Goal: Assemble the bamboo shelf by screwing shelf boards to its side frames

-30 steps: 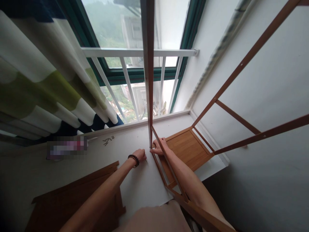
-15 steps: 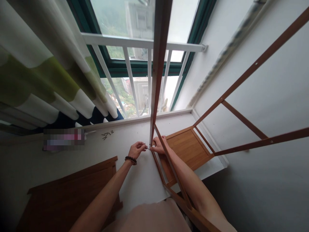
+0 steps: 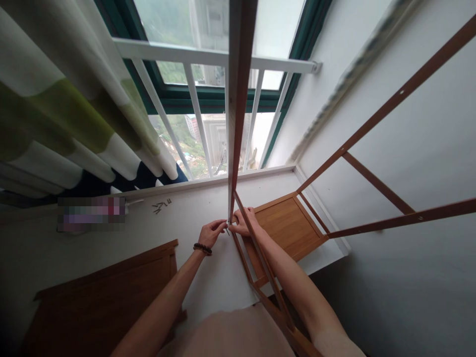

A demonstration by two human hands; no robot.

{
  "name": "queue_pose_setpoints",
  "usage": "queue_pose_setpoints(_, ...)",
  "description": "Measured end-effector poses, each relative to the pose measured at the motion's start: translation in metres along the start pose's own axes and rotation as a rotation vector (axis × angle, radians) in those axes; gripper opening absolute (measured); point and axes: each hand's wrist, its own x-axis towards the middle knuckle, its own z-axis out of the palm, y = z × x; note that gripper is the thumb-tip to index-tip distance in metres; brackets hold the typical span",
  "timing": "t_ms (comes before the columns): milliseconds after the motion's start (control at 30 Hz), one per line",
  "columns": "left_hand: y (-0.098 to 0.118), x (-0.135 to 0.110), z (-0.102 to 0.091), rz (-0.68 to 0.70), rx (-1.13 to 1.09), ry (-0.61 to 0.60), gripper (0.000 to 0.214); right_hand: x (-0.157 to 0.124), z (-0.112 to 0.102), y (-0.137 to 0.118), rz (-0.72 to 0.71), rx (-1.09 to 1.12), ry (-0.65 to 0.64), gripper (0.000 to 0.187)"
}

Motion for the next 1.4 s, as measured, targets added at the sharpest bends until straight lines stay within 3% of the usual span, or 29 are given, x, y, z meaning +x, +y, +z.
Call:
queue_pose_setpoints(667, -0.007, -0.001, 0.007, 0.032, 0.047, 0.066, 0.033, 0.000, 0.001, 0.001, 0.004, -0.033, -0.013, 0.027)
queue_pose_setpoints(1067, -0.013, 0.000, 0.006, 0.077, 0.094, 0.045, 0.033, 0.000, 0.002, 0.002, -0.007, -0.036, -0.010, 0.028)
queue_pose_setpoints(1233, -0.004, 0.001, 0.007, 0.095, 0.206, 0.081, 0.024, 0.000, 0.004, 0.002, -0.011, -0.023, 0.002, 0.027)
queue_pose_setpoints(1333, 0.000, 0.005, 0.005, 0.054, 0.169, 0.071, 0.019, 0.000, 0.006, 0.001, -0.006, -0.040, 0.021, 0.027)
queue_pose_setpoints(1400, -0.002, 0.007, 0.003, -0.048, 0.035, 0.018, 0.021, -0.001, 0.007, -0.001, -0.004, -0.052, 0.043, 0.027)
